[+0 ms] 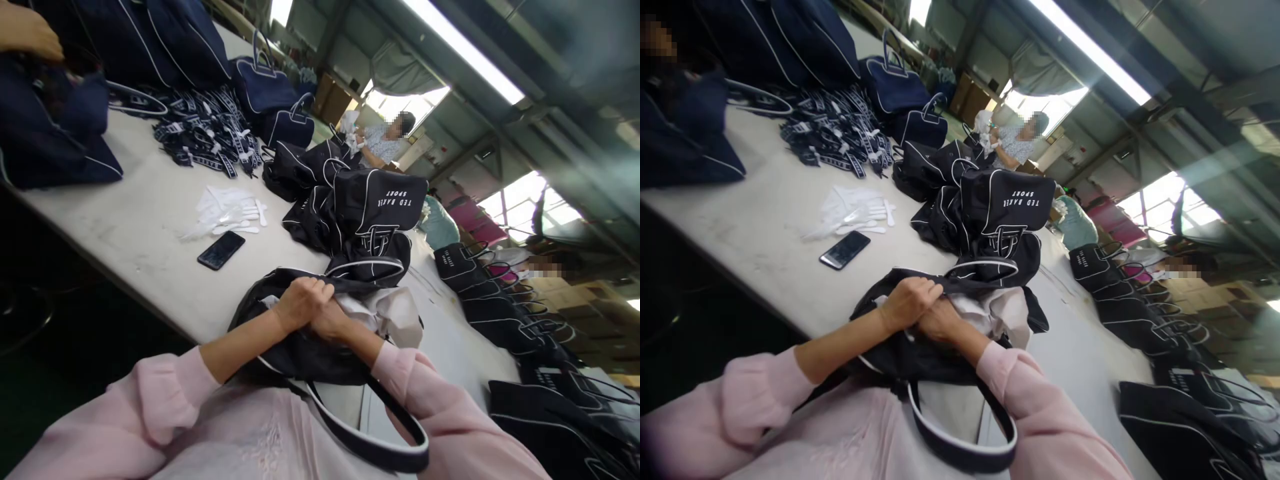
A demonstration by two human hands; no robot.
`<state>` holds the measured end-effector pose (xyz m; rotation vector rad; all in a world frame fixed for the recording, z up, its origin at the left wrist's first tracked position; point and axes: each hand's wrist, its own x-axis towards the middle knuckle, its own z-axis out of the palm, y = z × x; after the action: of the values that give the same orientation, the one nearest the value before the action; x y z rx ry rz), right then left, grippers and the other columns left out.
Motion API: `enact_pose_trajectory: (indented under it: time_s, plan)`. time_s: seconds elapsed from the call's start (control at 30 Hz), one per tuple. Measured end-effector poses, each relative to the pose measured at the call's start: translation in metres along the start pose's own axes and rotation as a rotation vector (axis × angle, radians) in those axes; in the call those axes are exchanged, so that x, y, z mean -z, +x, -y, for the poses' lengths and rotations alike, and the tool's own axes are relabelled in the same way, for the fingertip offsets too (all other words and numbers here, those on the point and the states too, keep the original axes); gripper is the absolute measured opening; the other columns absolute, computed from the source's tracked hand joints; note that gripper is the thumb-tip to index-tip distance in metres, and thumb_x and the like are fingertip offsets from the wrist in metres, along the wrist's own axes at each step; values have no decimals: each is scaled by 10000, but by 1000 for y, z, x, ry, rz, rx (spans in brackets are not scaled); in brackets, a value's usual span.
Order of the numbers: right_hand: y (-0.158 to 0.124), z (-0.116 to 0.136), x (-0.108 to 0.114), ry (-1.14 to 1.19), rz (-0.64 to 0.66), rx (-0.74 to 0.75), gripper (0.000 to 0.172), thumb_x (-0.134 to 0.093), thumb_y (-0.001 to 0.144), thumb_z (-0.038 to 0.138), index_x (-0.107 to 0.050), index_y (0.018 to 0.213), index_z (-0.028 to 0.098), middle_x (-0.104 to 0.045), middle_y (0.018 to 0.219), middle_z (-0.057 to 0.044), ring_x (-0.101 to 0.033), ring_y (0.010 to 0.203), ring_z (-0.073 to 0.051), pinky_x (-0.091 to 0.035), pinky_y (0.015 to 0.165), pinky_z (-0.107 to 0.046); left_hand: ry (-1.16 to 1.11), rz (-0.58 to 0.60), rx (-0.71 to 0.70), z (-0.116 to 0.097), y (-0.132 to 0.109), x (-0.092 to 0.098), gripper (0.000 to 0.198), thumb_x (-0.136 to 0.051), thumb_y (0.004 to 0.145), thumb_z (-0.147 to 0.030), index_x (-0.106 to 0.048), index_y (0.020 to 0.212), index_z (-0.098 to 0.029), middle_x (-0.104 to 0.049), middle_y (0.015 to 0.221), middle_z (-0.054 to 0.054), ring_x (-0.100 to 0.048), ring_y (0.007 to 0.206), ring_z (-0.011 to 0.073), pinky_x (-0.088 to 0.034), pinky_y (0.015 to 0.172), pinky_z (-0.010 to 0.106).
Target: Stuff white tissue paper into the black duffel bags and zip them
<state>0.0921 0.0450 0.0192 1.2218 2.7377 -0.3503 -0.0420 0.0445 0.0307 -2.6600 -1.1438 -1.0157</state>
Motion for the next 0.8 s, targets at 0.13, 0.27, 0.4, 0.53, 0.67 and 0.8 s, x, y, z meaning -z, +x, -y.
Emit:
enact_pose_trajectory:
  time_s: [0.13,0.27,0.4,0.53,0.67,0.8]
  plan:
    - [10,3,31,61,6,-33,301,-462,856,133,-665,1064,50,-663,1084,-170,-576,931,-233,-445,879,-351,-256,-100,274,39,-2,16,224,-559,940,-217,-576,725,-153,-618,727,27,-591,680,164,-426,649,281]
    - [-27,20,54,297,72,-46,587,-599,806,222,-522,1388,227,-661,987,-41,-554,869,-184,-440,827,-297,-617,-210,603,66,-40,30,220,-572,919,-307,-651,782,-155,-655,782,23,-594,733,154,-427,700,261]
    - [-52,34,54,341,110,8,603,-701,739,226,-582,1328,280,-665,1006,-23,-564,894,-188,-428,854,-306,-1052,58,561,58,-79,43,298,-566,919,-414,-683,828,-156,-677,824,38,-611,755,162,-462,705,257]
    - [-46,42,47,368,121,84,404,-666,809,244,-662,1213,245,-648,1053,-44,-596,924,-175,-435,834,-269,-1076,288,307,45,-93,49,242,-561,932,-344,-694,835,-166,-671,867,48,-601,836,166,-452,804,280]
    - [-26,50,44,207,221,212,419,-602,802,211,-635,1218,175,-601,1020,-86,-570,836,-174,-445,747,-268,-923,245,207,44,-96,39,321,-532,945,-313,-585,667,-163,-584,697,14,-529,749,152,-404,747,281]
    - [0,51,28,325,205,288,166,-515,719,84,-648,817,105,-626,950,-99,-568,841,-185,-443,752,-277,-745,-33,340,42,-98,19,480,-454,980,-320,-433,528,-159,-443,541,-19,-424,584,123,-354,664,289]
